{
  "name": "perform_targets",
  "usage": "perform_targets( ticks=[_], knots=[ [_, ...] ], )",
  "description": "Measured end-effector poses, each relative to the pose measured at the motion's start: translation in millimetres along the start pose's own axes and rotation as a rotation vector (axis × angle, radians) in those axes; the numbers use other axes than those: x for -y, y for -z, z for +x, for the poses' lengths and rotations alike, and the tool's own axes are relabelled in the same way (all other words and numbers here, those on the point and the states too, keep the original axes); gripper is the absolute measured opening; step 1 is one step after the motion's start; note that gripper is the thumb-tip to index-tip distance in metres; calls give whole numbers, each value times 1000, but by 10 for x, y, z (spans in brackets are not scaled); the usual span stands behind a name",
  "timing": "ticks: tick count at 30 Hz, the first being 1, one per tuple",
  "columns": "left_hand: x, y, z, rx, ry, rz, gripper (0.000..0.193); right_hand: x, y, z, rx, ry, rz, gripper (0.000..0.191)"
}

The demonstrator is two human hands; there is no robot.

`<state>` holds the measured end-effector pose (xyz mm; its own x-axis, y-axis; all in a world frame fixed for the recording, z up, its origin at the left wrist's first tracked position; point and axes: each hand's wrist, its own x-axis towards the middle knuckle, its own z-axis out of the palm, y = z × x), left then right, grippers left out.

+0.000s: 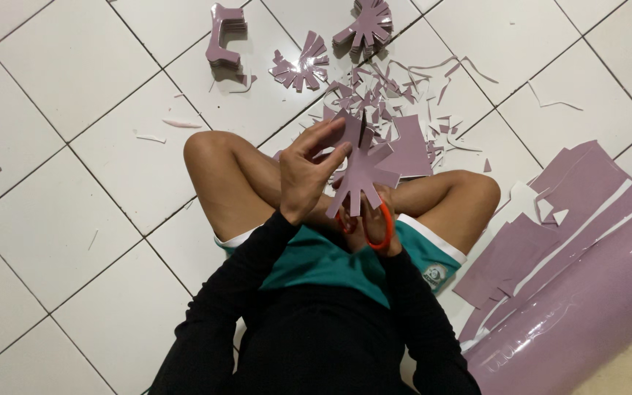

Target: The person sits cross-legged on a tiled floor and cuts flower- and letter-like shapes out of mauve foam sheets using red-handled scissors. They rotate and reposition each sheet while cutting, set finished cutouts with a stack of completed shapes, and leave scraps scattered on the floor.

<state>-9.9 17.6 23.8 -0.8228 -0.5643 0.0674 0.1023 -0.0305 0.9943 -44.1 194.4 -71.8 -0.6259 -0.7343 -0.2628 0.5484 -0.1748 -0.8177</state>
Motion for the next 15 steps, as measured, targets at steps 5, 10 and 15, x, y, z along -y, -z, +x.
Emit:
perform_targets(
  ticks=[5, 10, 15],
  knots=[
    [113, -15, -13, 29, -69, -61, 43, -393, 131, 33, -117, 48, 13, 40],
    [422, 206, 293, -51, 139, -505, 47, -260, 209, 106, -184, 88, -6, 32],
    [646, 384, 538, -194, 290, -929, 37, 73, -27, 60, -240, 76, -145, 30]
  ],
)
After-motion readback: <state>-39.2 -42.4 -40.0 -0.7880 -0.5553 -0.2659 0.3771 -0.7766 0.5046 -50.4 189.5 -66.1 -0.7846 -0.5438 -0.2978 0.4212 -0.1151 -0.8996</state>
